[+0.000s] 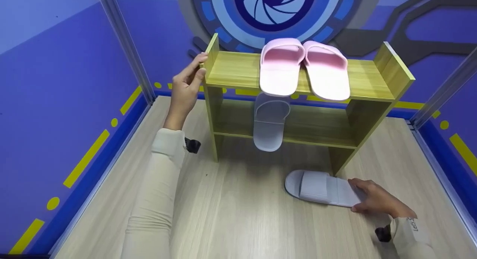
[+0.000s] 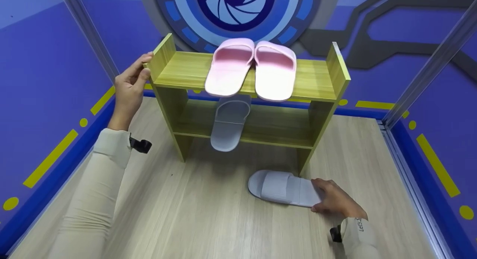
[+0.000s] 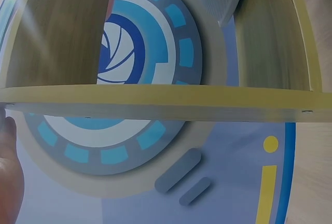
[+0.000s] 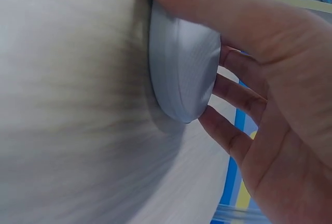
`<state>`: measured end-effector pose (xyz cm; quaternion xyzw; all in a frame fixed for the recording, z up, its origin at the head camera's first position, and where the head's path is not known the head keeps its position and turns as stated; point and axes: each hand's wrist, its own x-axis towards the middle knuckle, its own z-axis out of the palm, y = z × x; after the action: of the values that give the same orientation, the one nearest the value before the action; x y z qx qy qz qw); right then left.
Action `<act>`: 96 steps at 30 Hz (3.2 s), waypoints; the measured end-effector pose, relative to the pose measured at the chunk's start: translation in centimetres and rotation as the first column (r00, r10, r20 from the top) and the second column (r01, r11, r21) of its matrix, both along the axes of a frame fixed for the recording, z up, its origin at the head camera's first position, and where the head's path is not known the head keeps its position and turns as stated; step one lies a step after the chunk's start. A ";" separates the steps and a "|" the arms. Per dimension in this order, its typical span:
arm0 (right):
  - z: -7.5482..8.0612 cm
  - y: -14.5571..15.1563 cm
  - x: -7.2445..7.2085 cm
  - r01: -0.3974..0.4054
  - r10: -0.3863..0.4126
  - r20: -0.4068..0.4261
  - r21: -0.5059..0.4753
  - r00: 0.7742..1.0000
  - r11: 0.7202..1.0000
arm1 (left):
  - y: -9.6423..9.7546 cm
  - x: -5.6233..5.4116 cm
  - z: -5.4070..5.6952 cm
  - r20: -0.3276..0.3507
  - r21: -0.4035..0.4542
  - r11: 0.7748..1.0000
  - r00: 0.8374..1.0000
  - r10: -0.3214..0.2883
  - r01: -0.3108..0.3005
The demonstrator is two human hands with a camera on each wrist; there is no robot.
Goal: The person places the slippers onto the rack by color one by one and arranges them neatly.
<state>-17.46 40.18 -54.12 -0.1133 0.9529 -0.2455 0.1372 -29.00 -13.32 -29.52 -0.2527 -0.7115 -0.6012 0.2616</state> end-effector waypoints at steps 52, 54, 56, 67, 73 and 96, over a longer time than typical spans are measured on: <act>3.2 -1.1 0.6 -0.078 0.078 -0.018 -0.048 0.997 0.996 | 0.1 -0.1 -0.2 0.010 0.013 1.000 1.000 0.005 -0.005; 3.4 -1.1 0.7 -0.079 0.078 -0.027 -0.036 0.997 0.996 | 0.1 -0.1 -0.2 0.012 0.013 1.000 1.000 0.005 -0.005; 3.5 -1.1 0.7 -0.087 0.086 -0.045 -0.028 0.995 0.996 | 0.1 -0.1 -0.2 0.012 0.011 1.000 1.000 0.009 -0.009; 4.7 -1.2 1.1 -0.084 0.081 -0.082 -0.035 0.993 0.996 | 0.2 0.1 0.0 0.011 0.009 1.000 1.000 0.006 -0.006; 5.6 -1.3 1.3 -0.077 0.073 -0.068 -0.055 0.995 0.996 | 0.2 0.1 0.0 0.003 0.006 1.000 1.000 0.010 -0.010; 7.9 -1.3 1.3 -0.076 0.067 -0.087 -0.099 0.994 0.992 | 0.1 0.1 -0.1 0.000 0.021 1.000 1.000 0.000 0.000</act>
<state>-16.11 38.89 -46.20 -0.1645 0.9394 -0.2838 0.1001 -28.93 -13.18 -29.58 -0.2498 -0.7052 -0.6087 0.2642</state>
